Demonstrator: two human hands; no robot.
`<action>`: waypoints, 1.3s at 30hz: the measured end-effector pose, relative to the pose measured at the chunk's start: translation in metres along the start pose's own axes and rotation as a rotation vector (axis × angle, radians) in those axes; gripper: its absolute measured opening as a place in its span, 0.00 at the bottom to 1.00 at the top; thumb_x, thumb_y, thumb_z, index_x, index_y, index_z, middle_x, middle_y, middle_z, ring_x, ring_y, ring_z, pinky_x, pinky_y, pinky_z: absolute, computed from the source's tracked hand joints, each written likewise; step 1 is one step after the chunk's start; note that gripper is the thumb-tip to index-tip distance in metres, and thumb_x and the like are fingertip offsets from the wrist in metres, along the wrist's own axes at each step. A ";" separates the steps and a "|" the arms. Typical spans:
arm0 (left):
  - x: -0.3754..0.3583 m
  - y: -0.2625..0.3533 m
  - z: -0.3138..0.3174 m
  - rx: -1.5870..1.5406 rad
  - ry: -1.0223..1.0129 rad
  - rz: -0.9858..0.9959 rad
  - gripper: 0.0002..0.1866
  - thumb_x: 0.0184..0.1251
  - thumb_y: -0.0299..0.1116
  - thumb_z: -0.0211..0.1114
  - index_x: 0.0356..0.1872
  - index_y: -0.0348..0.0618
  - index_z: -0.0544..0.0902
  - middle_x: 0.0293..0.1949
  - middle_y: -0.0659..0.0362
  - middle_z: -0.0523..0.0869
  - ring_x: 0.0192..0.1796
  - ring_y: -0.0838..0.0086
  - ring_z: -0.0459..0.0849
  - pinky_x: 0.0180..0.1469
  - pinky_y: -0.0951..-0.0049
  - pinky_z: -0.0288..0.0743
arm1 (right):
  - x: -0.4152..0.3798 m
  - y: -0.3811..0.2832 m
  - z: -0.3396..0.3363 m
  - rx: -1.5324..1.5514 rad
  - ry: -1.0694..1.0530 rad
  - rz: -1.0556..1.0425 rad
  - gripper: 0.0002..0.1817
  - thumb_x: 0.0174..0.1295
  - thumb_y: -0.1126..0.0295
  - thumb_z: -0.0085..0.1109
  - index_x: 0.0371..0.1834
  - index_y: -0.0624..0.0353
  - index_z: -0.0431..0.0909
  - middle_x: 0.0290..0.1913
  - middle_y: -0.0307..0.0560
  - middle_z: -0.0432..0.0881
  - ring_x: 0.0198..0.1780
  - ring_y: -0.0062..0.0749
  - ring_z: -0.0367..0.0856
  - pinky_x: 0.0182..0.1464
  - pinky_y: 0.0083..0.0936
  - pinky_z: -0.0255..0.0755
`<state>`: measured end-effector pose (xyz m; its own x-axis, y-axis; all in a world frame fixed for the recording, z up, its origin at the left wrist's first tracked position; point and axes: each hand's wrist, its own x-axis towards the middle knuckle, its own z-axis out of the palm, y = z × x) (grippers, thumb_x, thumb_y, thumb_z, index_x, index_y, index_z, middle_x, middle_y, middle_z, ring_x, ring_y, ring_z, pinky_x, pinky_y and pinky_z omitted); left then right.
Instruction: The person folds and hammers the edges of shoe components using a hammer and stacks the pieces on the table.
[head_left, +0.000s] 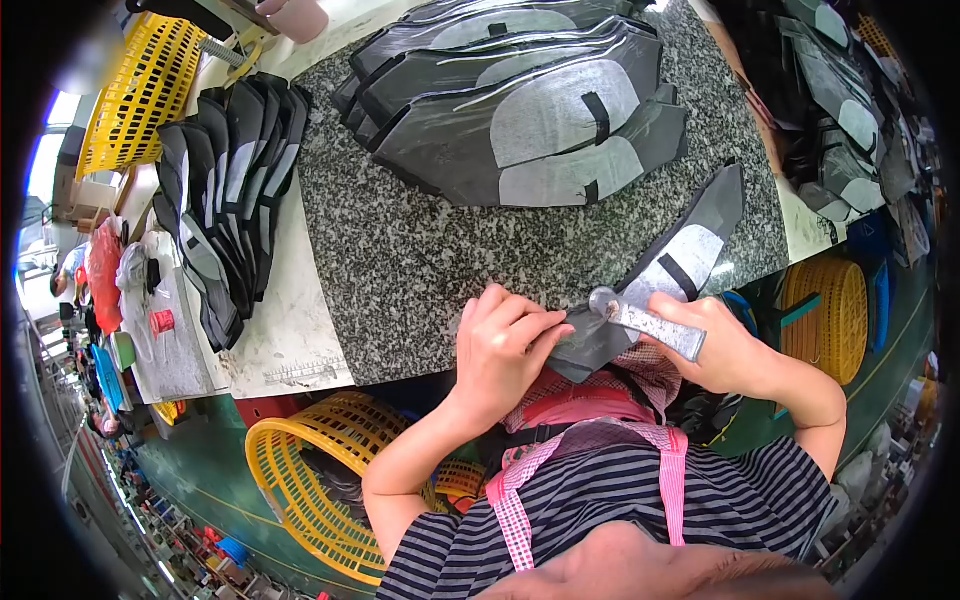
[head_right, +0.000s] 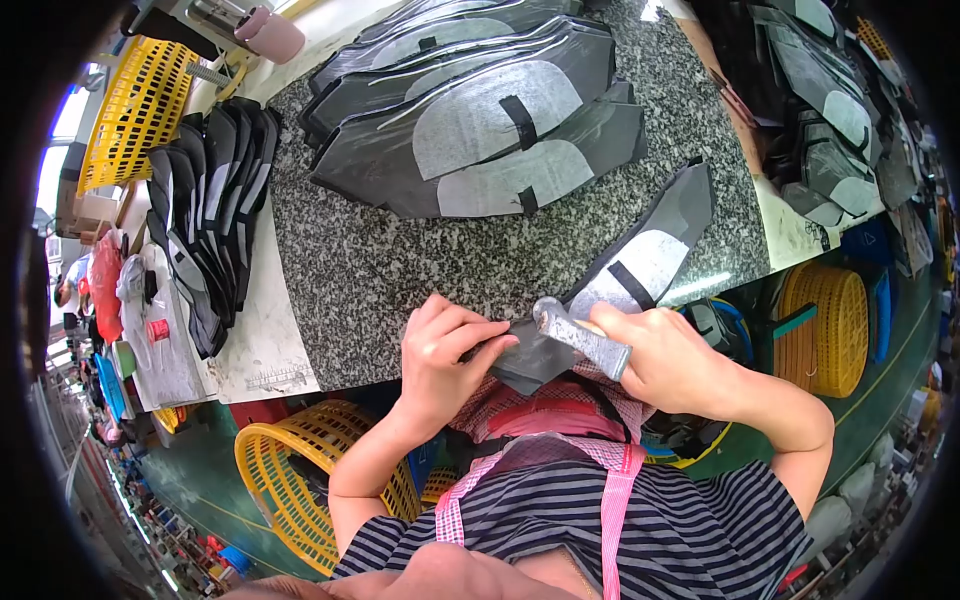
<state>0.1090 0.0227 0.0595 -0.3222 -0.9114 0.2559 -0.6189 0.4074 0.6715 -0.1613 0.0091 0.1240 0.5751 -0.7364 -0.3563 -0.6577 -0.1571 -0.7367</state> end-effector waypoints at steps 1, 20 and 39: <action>-0.002 0.000 0.003 -0.021 0.021 0.009 0.09 0.50 0.30 0.83 0.32 0.46 0.91 0.31 0.64 0.88 0.35 0.68 0.80 0.40 0.65 0.72 | 0.000 -0.002 -0.001 0.038 0.066 -0.015 0.14 0.66 0.72 0.64 0.48 0.62 0.69 0.31 0.63 0.84 0.36 0.67 0.84 0.33 0.50 0.76; -0.016 0.017 0.008 0.368 -0.066 0.257 0.17 0.52 0.30 0.68 0.45 0.36 0.87 0.37 0.59 0.82 0.39 0.66 0.80 0.37 0.67 0.70 | 0.015 -0.008 0.001 0.093 0.023 -0.123 0.17 0.59 0.75 0.66 0.47 0.62 0.67 0.31 0.62 0.83 0.37 0.64 0.85 0.34 0.50 0.77; -0.038 0.023 0.057 0.414 0.013 0.465 0.20 0.61 0.34 0.62 0.52 0.33 0.86 0.49 0.53 0.84 0.52 0.63 0.84 0.64 0.62 0.79 | 0.021 -0.011 0.007 0.021 0.061 -0.191 0.16 0.60 0.75 0.65 0.46 0.63 0.69 0.27 0.61 0.79 0.35 0.67 0.83 0.33 0.48 0.75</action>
<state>0.0662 0.0702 0.0261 -0.6178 -0.6331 0.4664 -0.6434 0.7479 0.1630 -0.1387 -0.0003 0.1211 0.6577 -0.7330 -0.1735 -0.5282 -0.2846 -0.8000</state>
